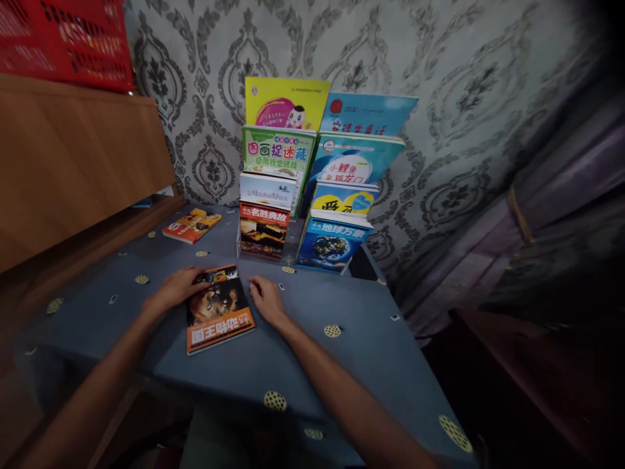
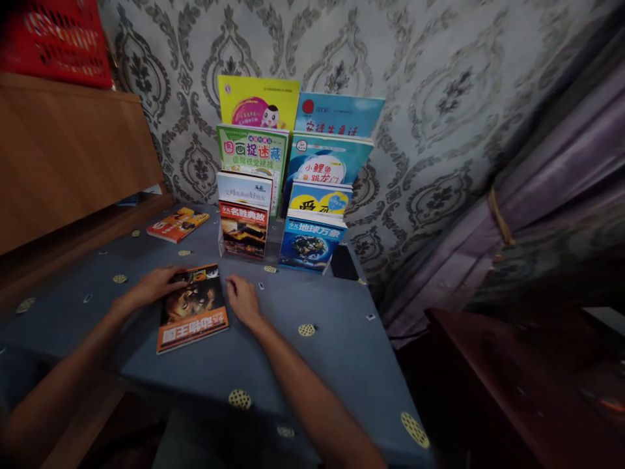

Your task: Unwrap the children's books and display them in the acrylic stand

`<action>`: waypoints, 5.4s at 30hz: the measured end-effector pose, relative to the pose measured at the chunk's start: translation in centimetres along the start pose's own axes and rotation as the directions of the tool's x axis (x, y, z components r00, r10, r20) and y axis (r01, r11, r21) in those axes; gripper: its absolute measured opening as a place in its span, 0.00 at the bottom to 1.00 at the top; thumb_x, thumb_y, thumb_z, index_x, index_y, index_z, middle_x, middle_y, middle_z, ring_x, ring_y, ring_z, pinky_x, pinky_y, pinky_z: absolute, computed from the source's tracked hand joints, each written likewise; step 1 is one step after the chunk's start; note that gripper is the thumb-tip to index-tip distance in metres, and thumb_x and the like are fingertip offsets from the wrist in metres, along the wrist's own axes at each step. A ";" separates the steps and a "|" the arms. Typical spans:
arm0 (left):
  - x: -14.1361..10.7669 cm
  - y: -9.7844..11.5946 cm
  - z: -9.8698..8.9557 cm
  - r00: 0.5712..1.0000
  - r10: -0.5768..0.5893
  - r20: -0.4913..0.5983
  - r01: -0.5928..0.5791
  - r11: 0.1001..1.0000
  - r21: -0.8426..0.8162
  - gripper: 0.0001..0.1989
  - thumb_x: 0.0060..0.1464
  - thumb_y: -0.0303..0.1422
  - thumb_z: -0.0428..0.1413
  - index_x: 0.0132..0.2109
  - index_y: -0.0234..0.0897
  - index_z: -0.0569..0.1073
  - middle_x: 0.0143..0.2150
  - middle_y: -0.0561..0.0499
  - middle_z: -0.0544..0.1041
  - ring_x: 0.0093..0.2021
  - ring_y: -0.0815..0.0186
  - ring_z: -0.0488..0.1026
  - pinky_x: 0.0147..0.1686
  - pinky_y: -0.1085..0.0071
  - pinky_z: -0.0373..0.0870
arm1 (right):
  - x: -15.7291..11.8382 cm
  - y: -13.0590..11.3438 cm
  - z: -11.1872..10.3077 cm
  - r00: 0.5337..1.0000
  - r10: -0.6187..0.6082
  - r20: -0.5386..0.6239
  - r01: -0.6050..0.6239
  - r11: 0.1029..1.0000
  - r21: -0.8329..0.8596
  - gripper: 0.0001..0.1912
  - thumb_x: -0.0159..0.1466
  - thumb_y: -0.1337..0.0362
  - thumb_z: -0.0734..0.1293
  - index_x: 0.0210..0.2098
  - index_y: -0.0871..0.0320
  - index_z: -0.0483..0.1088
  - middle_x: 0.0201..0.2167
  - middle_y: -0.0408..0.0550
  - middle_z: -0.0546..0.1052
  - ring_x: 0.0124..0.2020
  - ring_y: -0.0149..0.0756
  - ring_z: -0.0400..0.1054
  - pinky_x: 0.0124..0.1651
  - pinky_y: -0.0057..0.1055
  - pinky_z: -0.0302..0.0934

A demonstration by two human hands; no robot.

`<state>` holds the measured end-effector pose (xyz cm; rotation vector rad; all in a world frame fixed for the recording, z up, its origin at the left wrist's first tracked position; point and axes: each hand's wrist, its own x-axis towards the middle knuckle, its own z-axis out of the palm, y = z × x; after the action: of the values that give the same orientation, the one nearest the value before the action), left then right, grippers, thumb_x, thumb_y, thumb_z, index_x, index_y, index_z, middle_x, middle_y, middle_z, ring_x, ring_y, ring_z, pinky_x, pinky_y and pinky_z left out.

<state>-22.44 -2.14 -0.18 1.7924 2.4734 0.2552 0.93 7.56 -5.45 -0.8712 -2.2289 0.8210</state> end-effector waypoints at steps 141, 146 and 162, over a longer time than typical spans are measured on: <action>-5.2 21.6 2.2 0.863 0.489 0.124 -0.504 0.842 0.192 0.18 0.68 0.37 0.45 0.53 0.35 0.75 0.55 0.42 0.78 0.53 0.56 0.76 0.51 0.64 0.72 | -6.6 5.9 -12.9 0.995 -0.043 0.091 0.031 0.992 0.125 0.12 0.67 0.67 0.62 0.30 0.62 0.74 0.23 0.40 0.74 0.26 0.27 0.65 0.31 0.23 0.54; -4.6 15.2 2.2 0.932 0.361 0.028 -0.359 0.914 0.188 0.20 0.67 0.36 0.46 0.61 0.41 0.70 0.62 0.42 0.72 0.54 0.55 0.75 0.51 0.60 0.73 | -7.1 5.3 -12.7 0.992 -0.100 0.076 0.101 0.995 -0.019 0.12 0.69 0.67 0.62 0.38 0.62 0.77 0.28 0.45 0.78 0.28 0.30 0.67 0.34 0.25 0.55; -7.3 16.3 1.8 0.969 0.245 -0.016 -0.223 0.905 0.362 0.19 0.67 0.39 0.46 0.54 0.34 0.74 0.45 0.38 0.75 0.47 0.51 0.74 0.42 0.59 0.73 | -3.1 7.4 -10.2 0.980 -0.176 0.088 0.192 0.954 -0.230 0.12 0.71 0.68 0.61 0.50 0.59 0.73 0.51 0.54 0.77 0.54 0.41 0.69 0.58 0.38 0.58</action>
<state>-4.58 -3.97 0.70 2.2597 2.4671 -0.1447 12.74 12.95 -5.29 -0.7365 -2.4595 0.5097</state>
